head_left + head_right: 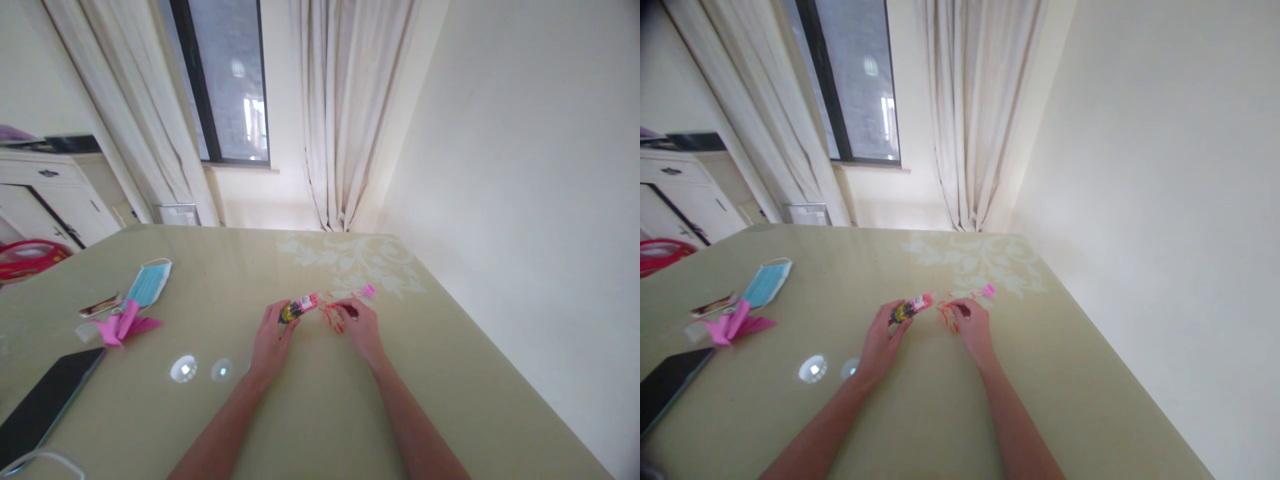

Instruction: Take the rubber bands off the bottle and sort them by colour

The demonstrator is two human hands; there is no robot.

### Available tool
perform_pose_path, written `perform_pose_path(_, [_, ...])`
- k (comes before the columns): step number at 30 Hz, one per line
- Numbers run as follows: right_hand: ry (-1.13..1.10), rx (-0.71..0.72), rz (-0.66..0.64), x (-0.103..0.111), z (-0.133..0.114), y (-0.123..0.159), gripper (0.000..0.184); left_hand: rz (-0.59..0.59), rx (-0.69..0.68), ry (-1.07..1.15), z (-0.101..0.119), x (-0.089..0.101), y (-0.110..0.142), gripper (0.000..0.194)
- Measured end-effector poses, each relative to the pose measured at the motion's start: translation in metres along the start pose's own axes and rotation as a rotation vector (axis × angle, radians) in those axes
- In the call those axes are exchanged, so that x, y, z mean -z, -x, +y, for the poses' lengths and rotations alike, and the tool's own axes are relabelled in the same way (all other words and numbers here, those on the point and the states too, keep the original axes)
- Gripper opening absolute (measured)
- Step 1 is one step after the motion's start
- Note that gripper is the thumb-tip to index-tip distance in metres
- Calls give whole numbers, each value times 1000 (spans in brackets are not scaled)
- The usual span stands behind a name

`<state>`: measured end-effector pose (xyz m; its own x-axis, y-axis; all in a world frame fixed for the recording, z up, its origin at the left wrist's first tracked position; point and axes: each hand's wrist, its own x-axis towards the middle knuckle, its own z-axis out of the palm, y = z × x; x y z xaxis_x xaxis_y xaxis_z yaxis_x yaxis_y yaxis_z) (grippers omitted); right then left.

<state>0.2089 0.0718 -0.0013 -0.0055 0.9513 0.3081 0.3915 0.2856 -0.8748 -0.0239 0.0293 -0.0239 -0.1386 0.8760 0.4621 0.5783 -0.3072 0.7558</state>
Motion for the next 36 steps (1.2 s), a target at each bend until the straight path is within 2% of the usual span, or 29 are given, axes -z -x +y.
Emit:
perform_pose_path(6, [-189,-27,38,9,-15,3,21,-50,-40,-41,1,-1,2,31])
perform_pose_path(12, [-180,-3,-27,1,-19,6,16,-71,-137,-88,0,-4,4,36])
perform_pose_path(17, [-197,-69,-27,-1,-14,6,17,-62,-219,-115,-2,-2,5,36])
perform_pose_path(21, [-216,-122,-2,0,-10,4,25,-82,-224,-124,-1,-2,6,35])
perform_pose_path(26, [-165,-12,55,-3,-6,6,18,-78,-194,-120,2,-2,6,36])
perform_pose_path(30, [-165,-38,103,-12,-1,9,21,-71,-186,-149,1,-4,7,38])
perform_pose_path(36, [-98,22,6,-17,3,11,20,-74,-149,-174,1,-5,9,38])
